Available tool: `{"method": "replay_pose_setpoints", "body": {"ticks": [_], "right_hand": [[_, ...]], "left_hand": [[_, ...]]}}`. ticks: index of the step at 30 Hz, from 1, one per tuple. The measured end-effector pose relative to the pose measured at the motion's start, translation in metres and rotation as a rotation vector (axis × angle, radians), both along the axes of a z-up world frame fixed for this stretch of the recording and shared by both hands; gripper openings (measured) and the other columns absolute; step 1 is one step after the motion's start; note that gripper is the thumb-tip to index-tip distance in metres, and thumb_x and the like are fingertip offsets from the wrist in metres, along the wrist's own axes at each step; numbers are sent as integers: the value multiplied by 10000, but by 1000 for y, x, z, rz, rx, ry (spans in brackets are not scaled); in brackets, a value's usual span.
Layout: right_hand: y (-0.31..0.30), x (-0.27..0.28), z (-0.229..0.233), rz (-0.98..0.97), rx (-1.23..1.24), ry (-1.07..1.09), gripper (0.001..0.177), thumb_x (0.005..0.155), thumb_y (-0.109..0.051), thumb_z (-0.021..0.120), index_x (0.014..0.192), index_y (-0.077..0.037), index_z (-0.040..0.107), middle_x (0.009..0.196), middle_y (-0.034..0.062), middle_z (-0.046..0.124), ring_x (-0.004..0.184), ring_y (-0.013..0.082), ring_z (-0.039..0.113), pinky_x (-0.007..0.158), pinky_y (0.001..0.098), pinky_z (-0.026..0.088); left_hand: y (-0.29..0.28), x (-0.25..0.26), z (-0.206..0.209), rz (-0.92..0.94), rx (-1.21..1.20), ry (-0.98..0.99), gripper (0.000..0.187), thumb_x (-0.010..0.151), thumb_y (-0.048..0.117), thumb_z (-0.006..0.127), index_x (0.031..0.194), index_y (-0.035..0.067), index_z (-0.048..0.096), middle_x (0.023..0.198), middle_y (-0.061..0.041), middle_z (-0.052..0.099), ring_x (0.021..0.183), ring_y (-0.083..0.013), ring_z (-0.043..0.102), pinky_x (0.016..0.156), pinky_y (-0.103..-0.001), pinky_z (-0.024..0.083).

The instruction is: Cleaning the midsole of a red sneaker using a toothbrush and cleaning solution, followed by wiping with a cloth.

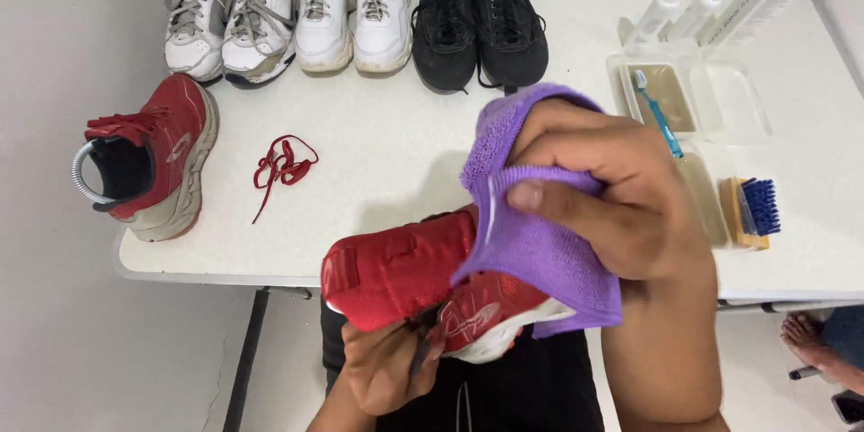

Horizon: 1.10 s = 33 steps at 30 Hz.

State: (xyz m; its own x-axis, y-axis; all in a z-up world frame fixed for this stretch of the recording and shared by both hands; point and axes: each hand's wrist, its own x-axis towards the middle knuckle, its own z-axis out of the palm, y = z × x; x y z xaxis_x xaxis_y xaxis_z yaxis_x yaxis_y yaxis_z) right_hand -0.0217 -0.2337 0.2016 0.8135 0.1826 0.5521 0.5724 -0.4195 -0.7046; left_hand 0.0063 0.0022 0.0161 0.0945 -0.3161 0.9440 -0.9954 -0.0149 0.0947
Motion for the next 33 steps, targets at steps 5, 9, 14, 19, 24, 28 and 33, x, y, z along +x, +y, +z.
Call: {"method": "replay_pose_setpoints", "body": {"ticks": [5, 9, 14, 19, 24, 28, 33], "right_hand": [[1, 0, -5, -122, -55, 75, 241, 952, -154, 641, 765, -3, 661, 725, 53, 573, 660, 160, 524, 595, 273, 416], [-2, 1, -7, -140, 1, 144, 217, 912, -147, 705, 758, 5, 720, 626, 20, 509, 600, 138, 455, 568, 271, 384], [-7, 5, -29, -226, 367, 199, 308, 915, -200, 719, 652, -77, 614, 589, -38, 457, 521, 71, 372, 467, 241, 290], [-1, 6, -51, -534, 898, 165, 246, 797, -255, 815, 848, -23, 752, 649, -16, 627, 559, 61, 510, 494, 216, 395], [-10, 10, -84, -160, 1284, -138, 418, 871, -355, 868, 1053, -10, 719, 1005, 97, 719, 929, 215, 685, 942, 354, 550], [-3, 4, -74, -195, 1035, -44, 382, 925, -316, 662, 1175, -28, 667, 1245, 123, 614, 1194, 254, 558, 1110, 399, 435], [27, -2, -41, 20, 356, 66, 455, 1140, -343, 442, 1469, -30, 474, 1732, 298, 212, 1680, 415, 169, 1364, 515, 204]], "left_hand": [[-1, 3, -11, -29, -17, 31, 230, 919, 24, 610, 721, -25, 503, 590, -100, 533, 434, -201, 479, 425, -310, 356], [0, 9, -19, -34, -44, -64, 167, 908, 23, 631, 821, -16, 493, 606, -105, 592, 463, -182, 546, 458, -289, 443], [5, 9, -33, 157, 36, 33, 248, 942, 185, 627, 755, 24, 638, 674, -60, 677, 529, -163, 625, 529, -280, 468], [8, 1, -19, 224, -89, 320, 318, 968, 296, 555, 844, 20, 653, 753, -96, 681, 638, -270, 640, 738, -413, 509], [17, -6, -16, 319, -125, 391, 483, 935, 395, 550, 615, 34, 555, 556, -48, 525, 475, -193, 483, 522, -316, 400], [27, -5, -29, 439, 2, 516, 492, 926, 475, 548, 617, 94, 583, 542, 0, 549, 467, -187, 515, 546, -320, 406], [31, -2, -27, 404, -8, 419, 501, 943, 414, 507, 572, 85, 438, 499, -22, 412, 386, -203, 388, 436, -335, 327]]}}
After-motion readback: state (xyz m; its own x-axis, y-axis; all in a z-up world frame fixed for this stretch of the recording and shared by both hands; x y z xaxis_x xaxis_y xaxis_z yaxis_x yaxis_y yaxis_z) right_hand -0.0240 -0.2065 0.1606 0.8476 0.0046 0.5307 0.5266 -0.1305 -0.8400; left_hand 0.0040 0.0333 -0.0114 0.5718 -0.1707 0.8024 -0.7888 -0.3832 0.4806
